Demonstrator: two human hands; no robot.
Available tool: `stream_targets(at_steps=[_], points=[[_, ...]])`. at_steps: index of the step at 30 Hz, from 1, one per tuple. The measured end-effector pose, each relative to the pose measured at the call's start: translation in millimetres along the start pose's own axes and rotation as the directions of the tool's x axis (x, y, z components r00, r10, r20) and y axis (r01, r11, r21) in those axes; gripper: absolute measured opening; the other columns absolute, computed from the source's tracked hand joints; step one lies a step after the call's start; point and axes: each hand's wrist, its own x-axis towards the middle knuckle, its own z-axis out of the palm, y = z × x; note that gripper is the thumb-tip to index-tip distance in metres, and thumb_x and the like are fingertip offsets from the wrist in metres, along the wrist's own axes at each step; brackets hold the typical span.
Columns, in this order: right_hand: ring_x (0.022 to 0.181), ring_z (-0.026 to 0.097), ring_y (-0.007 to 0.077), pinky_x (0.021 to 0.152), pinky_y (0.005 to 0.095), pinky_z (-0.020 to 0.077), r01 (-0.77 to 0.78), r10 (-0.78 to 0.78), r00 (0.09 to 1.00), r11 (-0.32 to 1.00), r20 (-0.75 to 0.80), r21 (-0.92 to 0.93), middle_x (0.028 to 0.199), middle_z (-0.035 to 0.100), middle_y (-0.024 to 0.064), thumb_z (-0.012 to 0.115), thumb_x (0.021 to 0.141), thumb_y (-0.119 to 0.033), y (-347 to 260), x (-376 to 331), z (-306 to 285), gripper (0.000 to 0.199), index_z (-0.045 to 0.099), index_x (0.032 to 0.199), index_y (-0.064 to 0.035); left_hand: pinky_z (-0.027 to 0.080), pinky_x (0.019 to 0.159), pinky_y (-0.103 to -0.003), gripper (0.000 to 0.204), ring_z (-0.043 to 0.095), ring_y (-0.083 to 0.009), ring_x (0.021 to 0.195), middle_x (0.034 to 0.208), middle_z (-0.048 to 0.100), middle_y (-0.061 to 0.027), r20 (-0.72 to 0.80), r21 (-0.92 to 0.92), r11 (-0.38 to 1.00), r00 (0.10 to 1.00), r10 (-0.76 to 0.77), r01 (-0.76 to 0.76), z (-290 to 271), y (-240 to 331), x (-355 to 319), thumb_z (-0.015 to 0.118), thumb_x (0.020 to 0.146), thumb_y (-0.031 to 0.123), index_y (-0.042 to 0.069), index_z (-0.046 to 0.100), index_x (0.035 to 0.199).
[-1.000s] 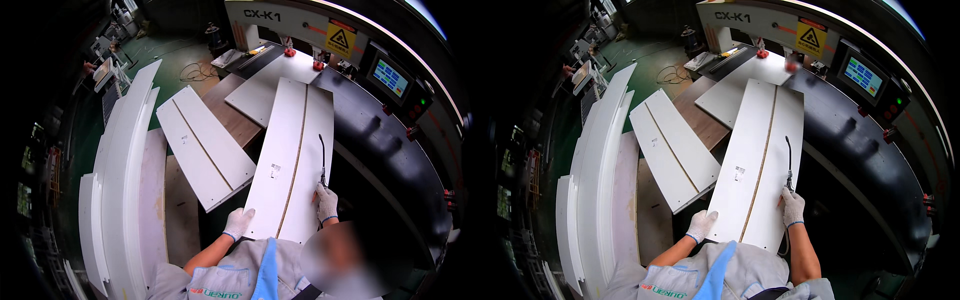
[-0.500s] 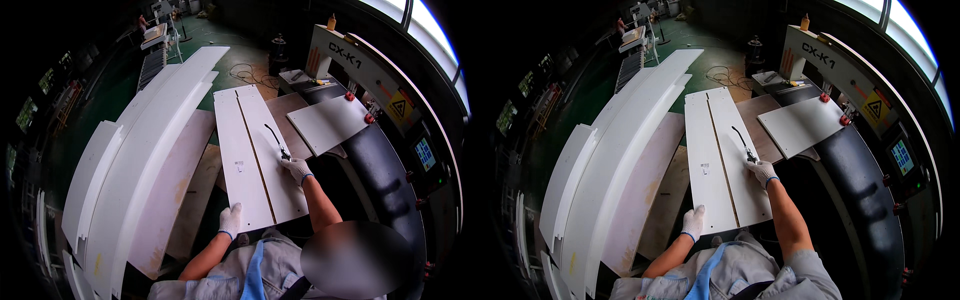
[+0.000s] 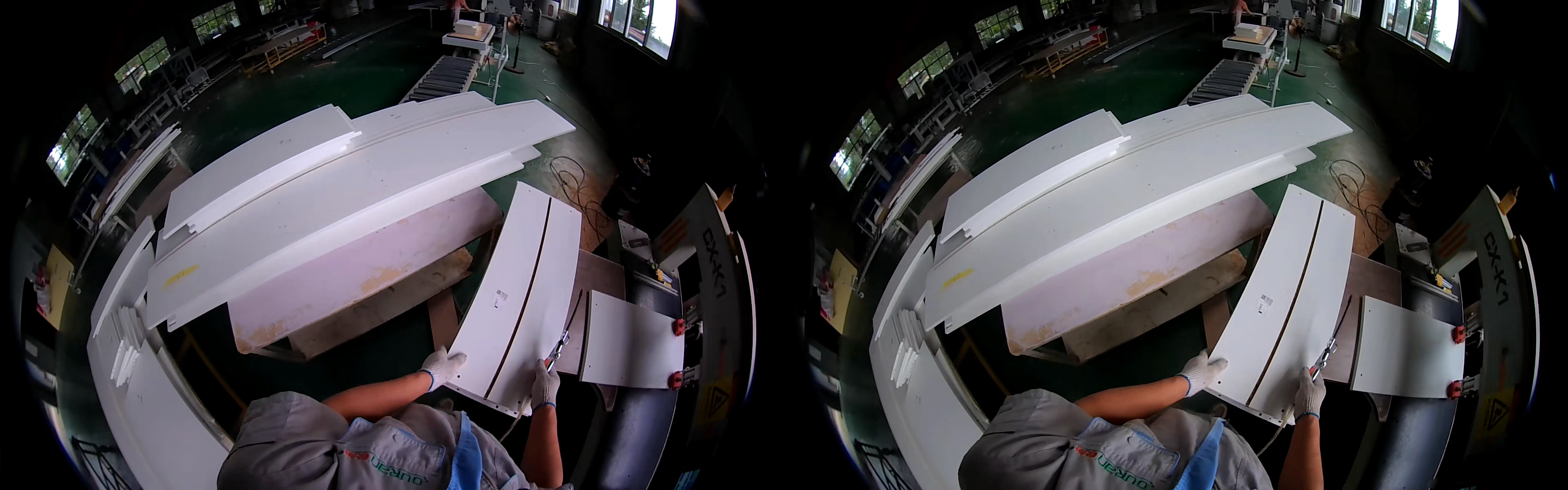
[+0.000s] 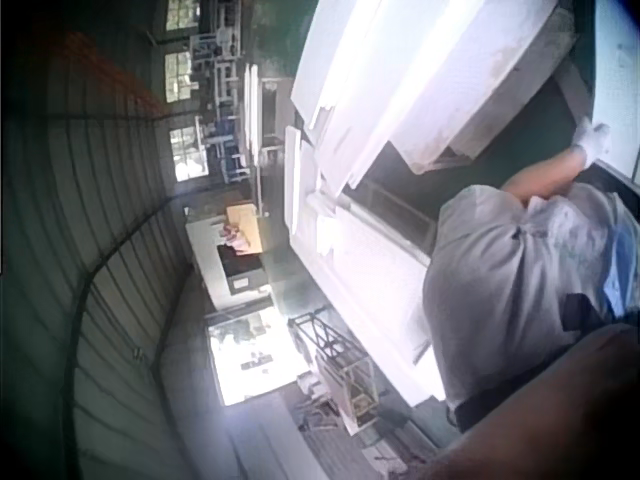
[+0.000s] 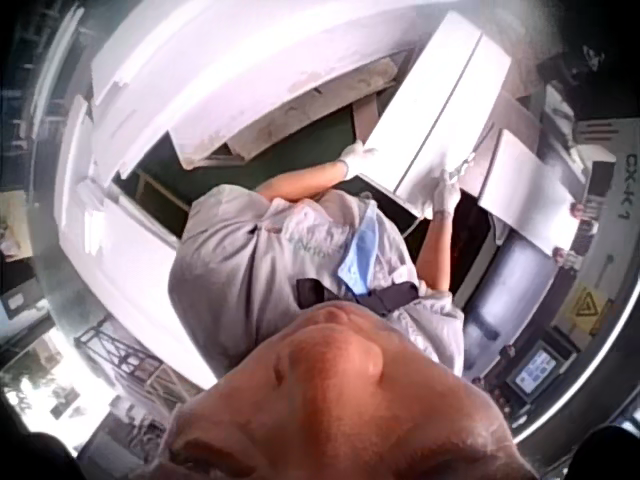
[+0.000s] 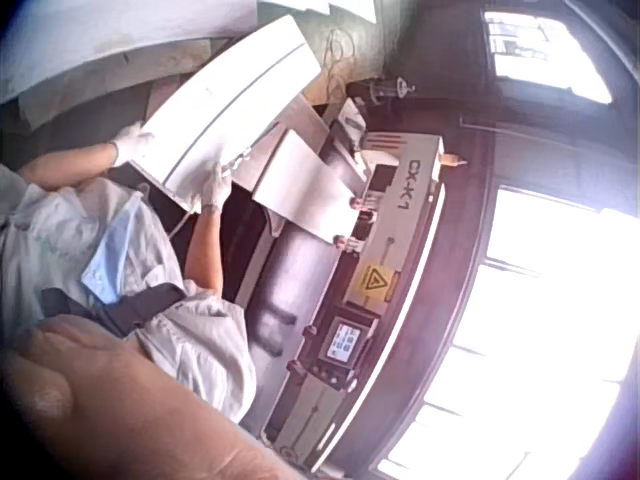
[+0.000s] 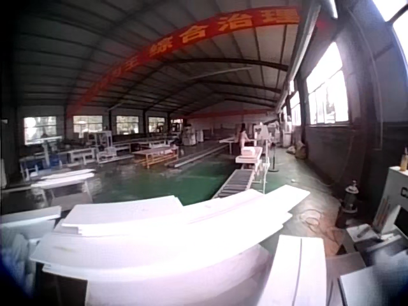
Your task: The person applies glue to white rectangular panels using a handheld applicator, placing each panel onto a machine bed for processing.
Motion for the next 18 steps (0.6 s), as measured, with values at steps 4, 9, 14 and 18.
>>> stream_targets(at_steps=[4,9,14,18], points=[[0.068,0.050,0.0064,0.061,0.0261,0.0393,0.226,-0.241,0.944,0.970,-0.225,-0.094,0.078,0.057,-0.0024,0.070,0.095,-0.021,-6,-6,-7,0.020,0.065,0.088,-0.0032,0.053,0.088,-0.043,0.057,0.068,-0.0391,0.096,0.100,0.072,-0.0246,-0.022,-0.226,0.968,0.994,0.111,-0.113,-31,-4,25,0.063,0.097,0.050,-0.006,0.068,0.106],[0.066,0.060,0.0103,0.063,0.0265,0.0485,0.145,-0.081,0.971,0.946,-0.223,0.289,0.072,0.061,0.0005,0.073,0.097,-0.027,-87,-71,38,0.028,0.065,0.083,-0.0040,0.052,0.065,-0.030,0.029,0.065,-0.0123,0.066,0.076,0.070,-0.0045,-0.458,-0.594,0.745,0.889,-0.003,-0.304,-218,7,98,0.070,0.096,0.029,0.001,0.071,0.090],[0.046,0.048,0.0102,0.033,0.0254,0.0307,0.099,-0.073,0.980,0.985,-0.184,0.139,0.076,0.066,0.0097,0.067,0.099,-0.042,-136,-135,117,0.039,0.065,0.107,-0.0029,0.056,0.076,-0.039,0.027,0.071,-0.0263,0.081,0.088,0.073,-0.0123,-0.878,0.040,0.948,0.442,0.185,-0.317,-479,12,198,0.070,0.091,0.030,0.004,0.070,0.097],[0.044,0.040,0.0077,0.037,0.0228,0.0253,-0.066,0.125,0.969,0.963,-0.215,0.262,0.075,0.065,0.0047,0.066,0.101,-0.043,-114,-152,195,0.039,0.066,0.108,-0.0051,0.045,0.109,-0.045,0.057,0.060,-0.0326,0.128,0.134,0.061,-0.0169,-0.671,0.593,0.805,0.551,0.497,-0.003,-610,64,246,0.075,0.086,0.039,0.006,0.061,0.131]])
